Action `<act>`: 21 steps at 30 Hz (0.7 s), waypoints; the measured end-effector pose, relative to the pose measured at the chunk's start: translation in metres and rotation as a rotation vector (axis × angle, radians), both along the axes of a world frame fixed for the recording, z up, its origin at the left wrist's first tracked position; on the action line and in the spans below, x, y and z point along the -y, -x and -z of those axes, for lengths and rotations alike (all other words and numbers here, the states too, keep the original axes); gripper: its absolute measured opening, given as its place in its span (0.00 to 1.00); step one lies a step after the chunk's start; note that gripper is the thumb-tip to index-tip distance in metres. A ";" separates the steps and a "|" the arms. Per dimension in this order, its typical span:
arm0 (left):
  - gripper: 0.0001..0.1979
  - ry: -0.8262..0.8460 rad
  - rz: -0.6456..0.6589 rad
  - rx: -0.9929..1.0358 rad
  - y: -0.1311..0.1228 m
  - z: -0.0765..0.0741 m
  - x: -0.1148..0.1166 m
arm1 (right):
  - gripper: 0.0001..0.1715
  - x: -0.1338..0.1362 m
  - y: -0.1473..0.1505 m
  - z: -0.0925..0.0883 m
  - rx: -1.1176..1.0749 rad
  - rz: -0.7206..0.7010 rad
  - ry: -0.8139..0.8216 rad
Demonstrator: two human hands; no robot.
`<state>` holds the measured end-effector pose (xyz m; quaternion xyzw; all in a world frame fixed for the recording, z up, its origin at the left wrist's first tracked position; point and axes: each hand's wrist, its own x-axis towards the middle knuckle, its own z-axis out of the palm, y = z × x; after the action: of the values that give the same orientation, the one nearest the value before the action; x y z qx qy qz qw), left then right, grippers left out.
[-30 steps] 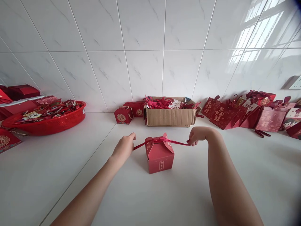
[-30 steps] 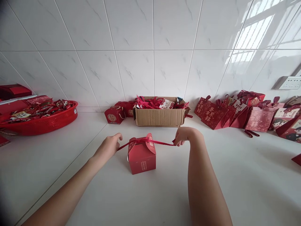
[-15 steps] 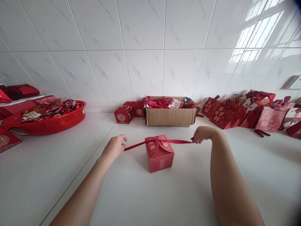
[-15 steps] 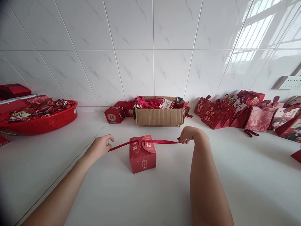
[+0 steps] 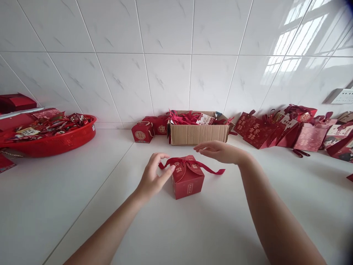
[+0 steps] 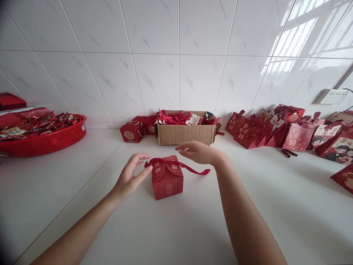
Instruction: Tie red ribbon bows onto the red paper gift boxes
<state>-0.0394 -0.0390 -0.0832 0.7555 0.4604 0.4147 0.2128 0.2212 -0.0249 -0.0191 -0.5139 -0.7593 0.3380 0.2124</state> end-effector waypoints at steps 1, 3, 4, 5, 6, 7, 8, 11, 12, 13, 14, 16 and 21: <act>0.14 0.030 0.013 0.029 -0.003 0.001 0.002 | 0.20 0.002 0.006 0.009 -0.063 0.007 -0.026; 0.18 0.076 0.022 0.069 -0.006 0.004 0.005 | 0.23 0.007 0.014 0.030 -0.197 0.022 -0.031; 0.20 0.095 0.024 0.080 -0.007 0.005 0.005 | 0.24 0.009 0.016 0.041 -0.253 0.010 -0.018; 0.22 0.115 0.026 0.085 -0.007 0.005 0.004 | 0.24 0.012 0.017 0.051 -0.306 -0.013 -0.008; 0.24 0.138 0.032 0.088 -0.007 0.006 0.003 | 0.25 0.015 0.016 0.060 -0.361 -0.011 -0.003; 0.25 0.167 0.043 0.096 -0.006 0.005 0.002 | 0.25 0.018 0.016 0.068 -0.402 0.001 -0.001; 0.26 0.208 0.058 0.113 -0.006 0.005 0.001 | 0.25 0.021 0.015 0.073 -0.438 0.016 0.003; 0.29 0.393 0.097 0.196 -0.003 0.004 -0.003 | 0.25 0.028 0.014 0.082 -0.512 0.064 0.025; 0.30 0.458 0.108 0.224 -0.002 0.003 -0.004 | 0.24 0.031 0.014 0.083 -0.528 0.078 0.037; 0.31 0.515 0.116 0.246 -0.002 0.003 -0.005 | 0.24 0.032 0.014 0.083 -0.543 0.093 0.049; 0.32 0.558 0.120 0.258 -0.001 0.002 -0.006 | 0.23 0.034 0.016 0.083 -0.557 0.109 0.062; 0.34 0.607 0.113 0.265 0.000 0.001 -0.007 | 0.22 0.036 0.018 0.083 -0.604 0.144 0.098; 0.31 0.695 0.105 0.289 0.001 -0.001 -0.006 | 0.20 0.036 0.025 0.086 -0.730 0.247 0.226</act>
<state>-0.0399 -0.0326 -0.0822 0.5947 0.4994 0.3246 0.5399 0.1962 -0.0612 -0.1056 -0.4678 -0.5244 0.5517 0.4492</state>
